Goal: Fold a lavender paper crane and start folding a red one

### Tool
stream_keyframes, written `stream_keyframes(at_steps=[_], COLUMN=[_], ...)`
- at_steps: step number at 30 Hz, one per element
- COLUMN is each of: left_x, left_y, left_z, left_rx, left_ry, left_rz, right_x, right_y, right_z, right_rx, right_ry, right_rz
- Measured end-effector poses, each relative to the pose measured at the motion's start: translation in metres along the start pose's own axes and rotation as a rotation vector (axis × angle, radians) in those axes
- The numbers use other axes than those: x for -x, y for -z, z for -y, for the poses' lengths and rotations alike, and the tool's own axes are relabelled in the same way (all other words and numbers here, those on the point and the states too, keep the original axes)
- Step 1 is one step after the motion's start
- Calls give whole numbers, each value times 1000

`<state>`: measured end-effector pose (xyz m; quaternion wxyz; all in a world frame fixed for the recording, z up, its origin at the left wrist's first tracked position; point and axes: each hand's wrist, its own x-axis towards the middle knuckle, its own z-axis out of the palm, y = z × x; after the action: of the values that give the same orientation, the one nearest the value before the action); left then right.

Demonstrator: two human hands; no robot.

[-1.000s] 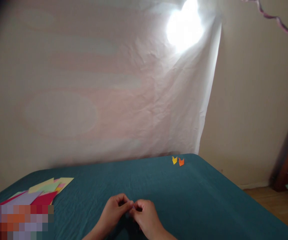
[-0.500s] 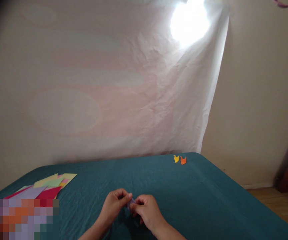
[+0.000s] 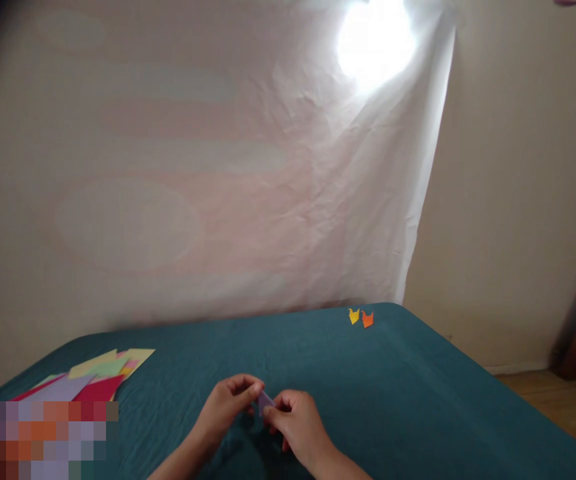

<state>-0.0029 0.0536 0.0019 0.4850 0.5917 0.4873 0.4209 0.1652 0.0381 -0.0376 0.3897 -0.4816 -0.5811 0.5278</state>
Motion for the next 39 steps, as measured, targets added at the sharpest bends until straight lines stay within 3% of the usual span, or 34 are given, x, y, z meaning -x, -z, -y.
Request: stream_keyframes(at_steps=[10, 16, 22, 31, 36, 39], left_x=[18, 18, 7, 6, 4, 3], left_y=[-20, -21, -4, -7, -9, -11], left_z=[-3, -8, -7, -2, 9, 12], left_rx=[-424, -446, -384, -172, -27, 32], left_ry=[-225, -228, -195, -146, 76, 88], left_rz=[-80, -162, -247, -105, 162, 120], right_x=[11, 10, 11, 6, -1, -3], right_y=[-1, -2, -2, 0, 5, 7], right_z=[11, 10, 8, 1, -7, -8], right_rx=[164, 186, 177, 21, -140, -182], right_ry=[125, 118, 91, 44, 72, 67], right_rz=[6, 5, -5, -49, -83, -94])
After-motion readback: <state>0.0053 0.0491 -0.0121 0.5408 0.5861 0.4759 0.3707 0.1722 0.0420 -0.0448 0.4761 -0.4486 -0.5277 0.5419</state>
